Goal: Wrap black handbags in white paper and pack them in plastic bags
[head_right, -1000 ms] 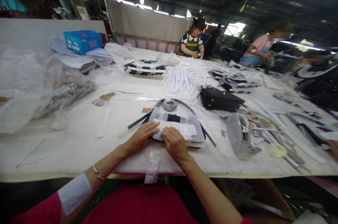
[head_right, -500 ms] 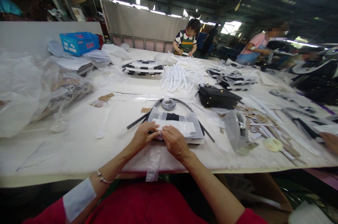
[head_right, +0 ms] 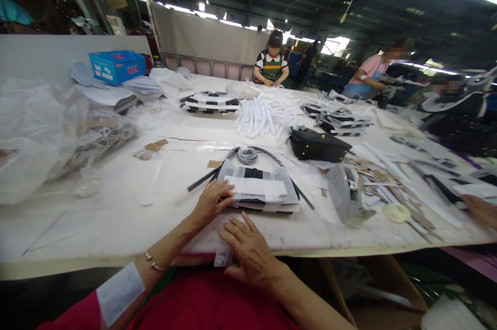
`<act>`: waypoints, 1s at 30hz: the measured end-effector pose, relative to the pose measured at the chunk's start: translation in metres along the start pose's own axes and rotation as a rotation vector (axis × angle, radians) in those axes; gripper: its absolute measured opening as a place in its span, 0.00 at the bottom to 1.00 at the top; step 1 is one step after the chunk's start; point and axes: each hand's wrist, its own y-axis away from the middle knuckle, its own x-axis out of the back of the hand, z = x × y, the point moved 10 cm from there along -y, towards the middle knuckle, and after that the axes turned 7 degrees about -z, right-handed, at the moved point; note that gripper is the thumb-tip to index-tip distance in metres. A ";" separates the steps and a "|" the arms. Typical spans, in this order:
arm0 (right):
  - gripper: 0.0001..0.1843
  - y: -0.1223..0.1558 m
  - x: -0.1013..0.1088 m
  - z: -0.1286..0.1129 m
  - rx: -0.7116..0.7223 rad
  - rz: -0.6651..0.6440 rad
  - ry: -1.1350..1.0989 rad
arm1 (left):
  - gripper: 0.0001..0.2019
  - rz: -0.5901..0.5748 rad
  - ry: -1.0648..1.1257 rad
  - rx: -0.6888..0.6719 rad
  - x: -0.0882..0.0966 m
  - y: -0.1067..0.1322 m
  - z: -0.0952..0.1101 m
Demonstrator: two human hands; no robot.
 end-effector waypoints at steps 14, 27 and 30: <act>0.16 -0.013 0.059 0.000 0.067 0.366 -0.157 | 0.04 -0.003 -0.036 -0.023 0.004 0.002 0.009; 0.12 -0.084 0.089 0.132 -0.436 0.249 -0.275 | 0.09 -0.019 -0.082 -0.085 0.011 0.008 0.018; 0.11 -0.086 0.082 0.147 -0.491 0.253 -0.325 | 0.04 0.013 -0.012 -0.025 0.017 0.006 0.018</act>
